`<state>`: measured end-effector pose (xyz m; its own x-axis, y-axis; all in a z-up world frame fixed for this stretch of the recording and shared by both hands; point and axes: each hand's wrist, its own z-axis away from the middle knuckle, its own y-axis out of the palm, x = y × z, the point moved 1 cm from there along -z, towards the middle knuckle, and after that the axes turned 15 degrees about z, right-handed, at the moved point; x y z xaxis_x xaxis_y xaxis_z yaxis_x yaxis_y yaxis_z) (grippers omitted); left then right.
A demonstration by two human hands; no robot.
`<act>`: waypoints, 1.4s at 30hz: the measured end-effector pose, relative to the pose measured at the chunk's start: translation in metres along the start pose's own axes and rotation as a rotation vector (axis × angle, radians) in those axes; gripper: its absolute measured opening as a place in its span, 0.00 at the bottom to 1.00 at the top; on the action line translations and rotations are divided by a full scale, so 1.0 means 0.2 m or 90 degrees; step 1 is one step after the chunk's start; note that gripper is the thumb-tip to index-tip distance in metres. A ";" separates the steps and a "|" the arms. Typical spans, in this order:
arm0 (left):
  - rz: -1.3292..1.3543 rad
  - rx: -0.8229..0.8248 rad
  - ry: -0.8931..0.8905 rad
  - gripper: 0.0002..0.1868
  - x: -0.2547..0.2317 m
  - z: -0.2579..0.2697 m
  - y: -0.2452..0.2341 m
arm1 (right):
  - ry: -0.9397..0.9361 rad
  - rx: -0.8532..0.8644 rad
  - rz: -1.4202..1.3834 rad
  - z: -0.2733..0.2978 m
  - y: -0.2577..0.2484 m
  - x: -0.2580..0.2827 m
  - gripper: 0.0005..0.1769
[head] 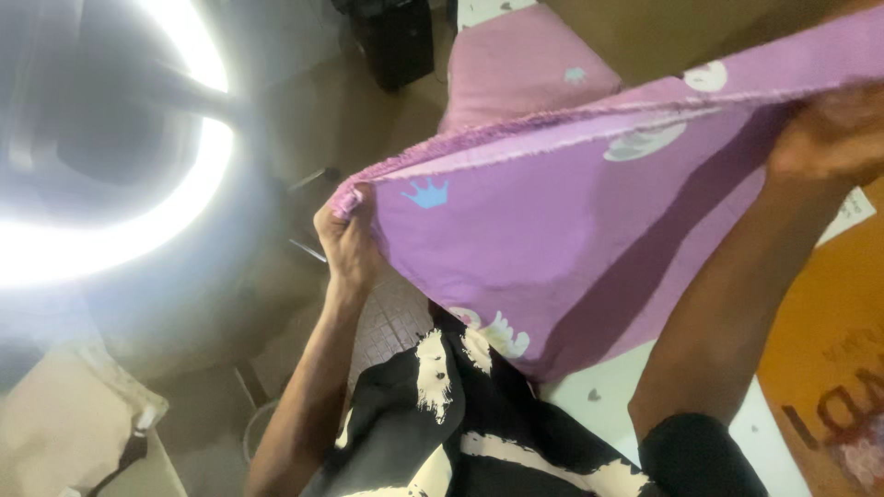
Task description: The person folds a purple towel with a flamingo print on an ironing board, then folds a red patterned towel, a green towel, and a black-and-white checkered towel. Each towel is folded neatly and stacked on the ironing board.
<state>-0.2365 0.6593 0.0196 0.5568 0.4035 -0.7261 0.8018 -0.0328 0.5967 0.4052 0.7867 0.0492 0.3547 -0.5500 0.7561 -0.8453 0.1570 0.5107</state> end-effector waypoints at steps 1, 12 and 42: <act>0.014 -0.018 0.009 0.12 0.03 -0.11 -0.04 | 0.002 0.016 -0.002 -0.15 0.11 -0.09 0.36; -0.251 -0.367 -0.361 0.26 0.98 -0.83 -0.89 | 0.246 0.262 0.351 -0.20 1.22 -0.96 0.31; -0.701 0.657 -0.789 0.35 1.52 -1.70 -0.35 | 0.693 -0.831 0.795 2.04 1.53 -0.58 0.28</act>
<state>-0.1971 1.0955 -0.1258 -0.7433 -0.1277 -0.6567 0.3926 -0.8781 -0.2735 -0.0568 0.5636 -0.0488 0.4014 0.7854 0.4712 -0.2314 0.5848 -0.7775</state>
